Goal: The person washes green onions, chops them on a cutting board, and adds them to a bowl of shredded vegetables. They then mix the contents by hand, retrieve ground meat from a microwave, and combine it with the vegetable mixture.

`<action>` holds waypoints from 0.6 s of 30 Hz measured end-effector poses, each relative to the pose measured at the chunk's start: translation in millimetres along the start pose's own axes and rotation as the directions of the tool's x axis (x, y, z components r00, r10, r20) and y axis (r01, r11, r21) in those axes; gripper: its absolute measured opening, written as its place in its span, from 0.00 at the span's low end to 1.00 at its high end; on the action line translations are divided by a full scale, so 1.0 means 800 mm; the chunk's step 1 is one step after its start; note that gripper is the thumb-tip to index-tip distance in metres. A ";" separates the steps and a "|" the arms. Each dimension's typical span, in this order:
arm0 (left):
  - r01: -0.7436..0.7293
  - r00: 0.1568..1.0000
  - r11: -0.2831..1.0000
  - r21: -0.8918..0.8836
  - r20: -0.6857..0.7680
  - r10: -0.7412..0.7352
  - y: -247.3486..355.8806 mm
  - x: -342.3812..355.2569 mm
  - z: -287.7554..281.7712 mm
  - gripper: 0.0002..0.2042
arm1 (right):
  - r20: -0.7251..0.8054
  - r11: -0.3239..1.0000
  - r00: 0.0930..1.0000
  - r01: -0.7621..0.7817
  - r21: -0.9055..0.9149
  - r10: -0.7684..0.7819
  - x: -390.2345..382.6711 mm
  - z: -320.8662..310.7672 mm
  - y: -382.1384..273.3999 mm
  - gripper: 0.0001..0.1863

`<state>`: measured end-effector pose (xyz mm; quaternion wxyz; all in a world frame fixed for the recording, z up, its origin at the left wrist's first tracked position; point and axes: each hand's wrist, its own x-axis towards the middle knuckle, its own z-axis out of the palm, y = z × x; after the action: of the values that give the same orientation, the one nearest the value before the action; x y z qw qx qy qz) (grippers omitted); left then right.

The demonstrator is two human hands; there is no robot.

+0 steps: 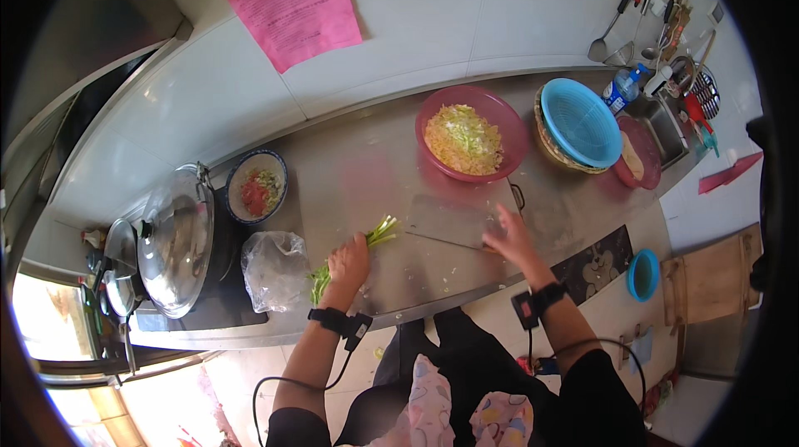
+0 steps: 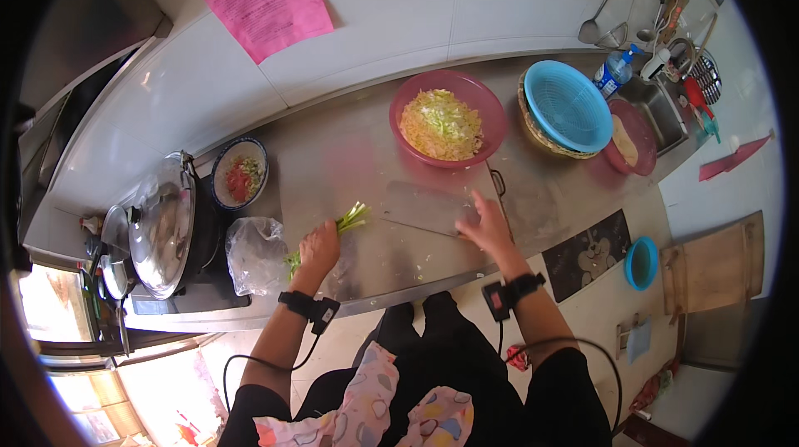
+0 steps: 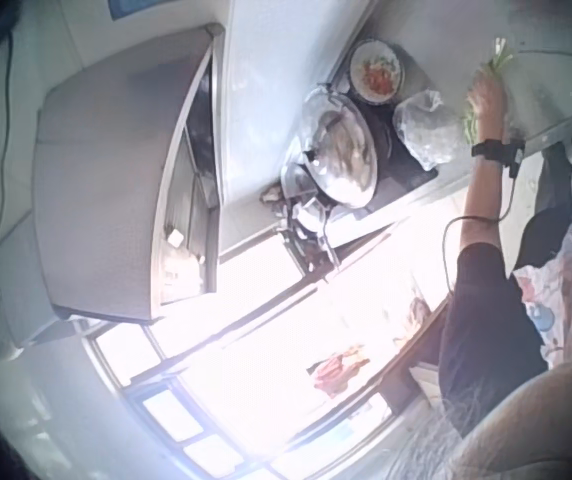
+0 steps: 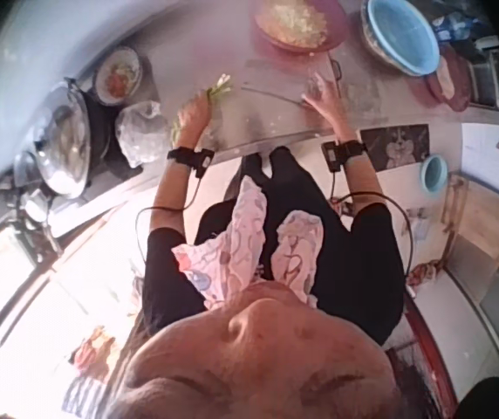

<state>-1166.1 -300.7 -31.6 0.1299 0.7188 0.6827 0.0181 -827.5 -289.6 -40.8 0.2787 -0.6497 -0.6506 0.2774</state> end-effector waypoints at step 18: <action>0.063 0.998 0.995 -0.071 0.018 -0.062 0.031 0.020 0.044 0.30 | 0.168 0.964 0.976 0.170 -0.204 -0.137 -0.070 -0.084 0.030 0.26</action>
<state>-1133.7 -291.2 -63.0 0.1614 0.6921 0.7028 0.0326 -762.4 -345.8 -11.7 0.1763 -0.6006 -0.7449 0.2308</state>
